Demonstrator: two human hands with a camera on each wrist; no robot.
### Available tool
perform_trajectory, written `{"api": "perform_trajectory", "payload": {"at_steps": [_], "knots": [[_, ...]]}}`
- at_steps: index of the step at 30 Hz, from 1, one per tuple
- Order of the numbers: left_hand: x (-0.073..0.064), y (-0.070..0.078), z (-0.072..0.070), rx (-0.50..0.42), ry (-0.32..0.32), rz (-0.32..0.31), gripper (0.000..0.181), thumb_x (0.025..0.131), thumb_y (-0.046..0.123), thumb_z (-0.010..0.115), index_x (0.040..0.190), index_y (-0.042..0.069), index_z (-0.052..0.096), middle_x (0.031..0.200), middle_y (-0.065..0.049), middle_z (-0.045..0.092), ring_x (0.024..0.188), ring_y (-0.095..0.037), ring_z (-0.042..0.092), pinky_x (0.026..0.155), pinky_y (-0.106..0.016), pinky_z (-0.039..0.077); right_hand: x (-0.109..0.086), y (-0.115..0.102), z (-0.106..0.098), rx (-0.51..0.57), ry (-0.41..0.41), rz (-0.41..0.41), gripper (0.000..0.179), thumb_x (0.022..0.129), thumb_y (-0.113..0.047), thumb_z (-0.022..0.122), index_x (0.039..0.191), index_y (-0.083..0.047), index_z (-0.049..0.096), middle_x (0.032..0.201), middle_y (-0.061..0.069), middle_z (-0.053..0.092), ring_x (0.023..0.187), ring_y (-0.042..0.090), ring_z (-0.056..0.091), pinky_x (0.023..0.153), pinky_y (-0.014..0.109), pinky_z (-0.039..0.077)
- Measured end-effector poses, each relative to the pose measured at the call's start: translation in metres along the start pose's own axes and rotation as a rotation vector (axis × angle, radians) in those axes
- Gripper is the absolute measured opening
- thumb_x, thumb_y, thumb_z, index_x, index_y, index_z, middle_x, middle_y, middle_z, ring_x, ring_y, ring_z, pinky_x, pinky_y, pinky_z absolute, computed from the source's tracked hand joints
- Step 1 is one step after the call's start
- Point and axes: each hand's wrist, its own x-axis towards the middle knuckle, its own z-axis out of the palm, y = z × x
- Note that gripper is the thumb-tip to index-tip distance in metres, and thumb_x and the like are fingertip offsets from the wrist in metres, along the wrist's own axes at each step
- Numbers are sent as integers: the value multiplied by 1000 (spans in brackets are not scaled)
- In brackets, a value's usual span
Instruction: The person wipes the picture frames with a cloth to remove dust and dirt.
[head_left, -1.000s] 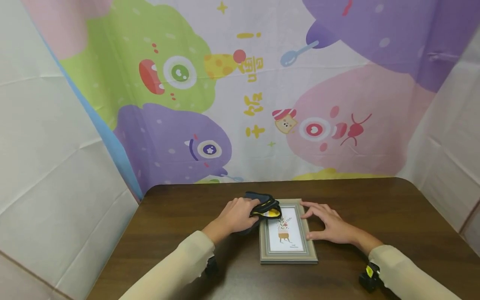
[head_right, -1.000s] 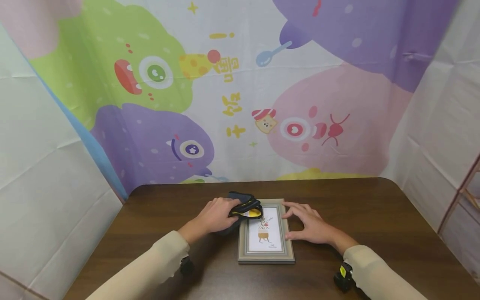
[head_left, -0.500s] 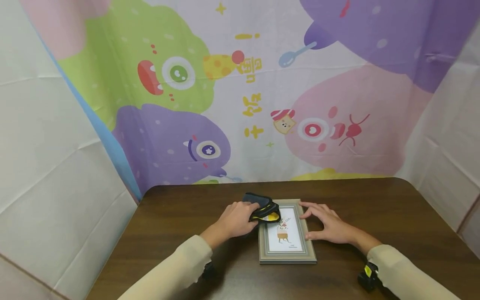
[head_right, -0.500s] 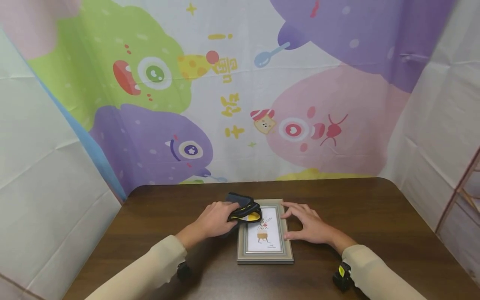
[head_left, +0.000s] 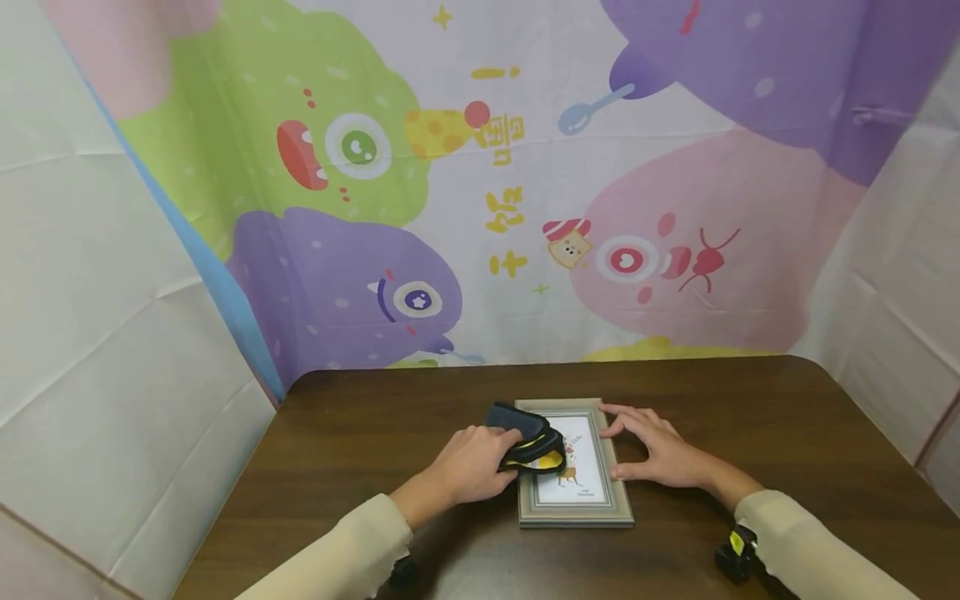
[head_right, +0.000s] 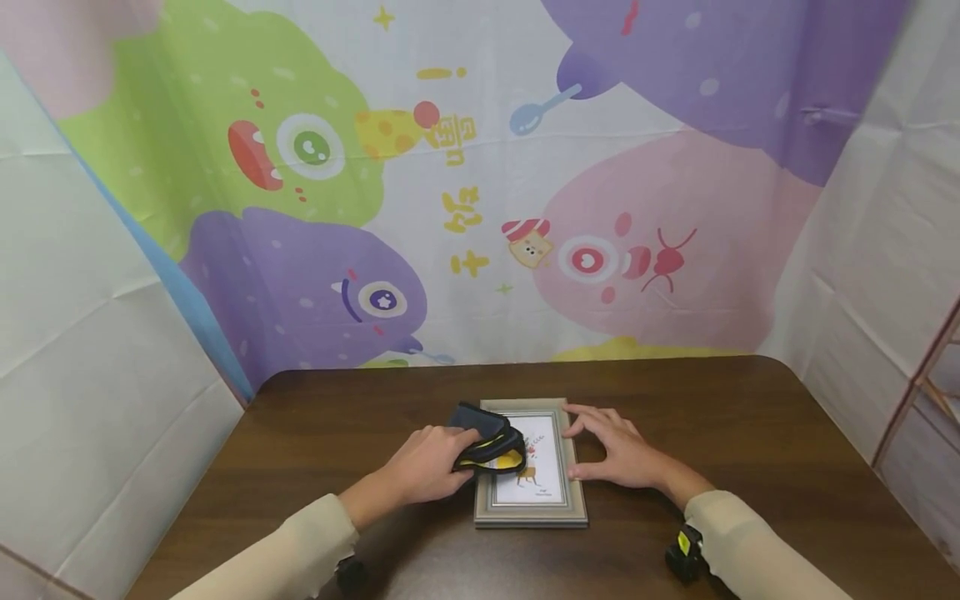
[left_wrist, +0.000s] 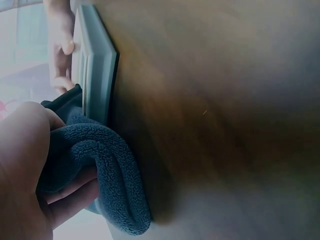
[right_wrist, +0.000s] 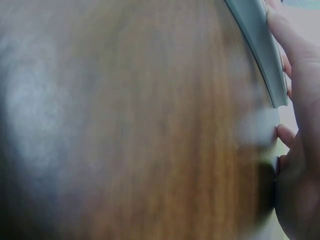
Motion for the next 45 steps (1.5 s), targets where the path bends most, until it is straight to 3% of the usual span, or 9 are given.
{"api": "perform_trajectory", "payload": {"at_steps": [27,37,45], "knots": [[-46,31,-4,16,-22,133,37,91,41,89,119,20,74,103,3,83,82,-8,77,66,-26,61,0,2,1,7,-3,-5,45,90,-39,94,126,-37,68,177,15,47,149,53,46,110,85,31],[-45,29,2,19,32,138,36,89,40,90,116,21,74,99,4,80,78,-7,75,60,-24,58,0,1,1,4,-1,-3,43,91,-38,94,126,-36,68,177,16,48,147,51,47,110,85,31],[-37,25,-1,13,-7,114,40,91,37,89,124,19,76,107,0,81,84,-11,77,64,-27,61,1,-1,0,4,-2,-5,43,91,-39,94,126,-36,68,177,17,48,147,52,48,109,86,31]]}}
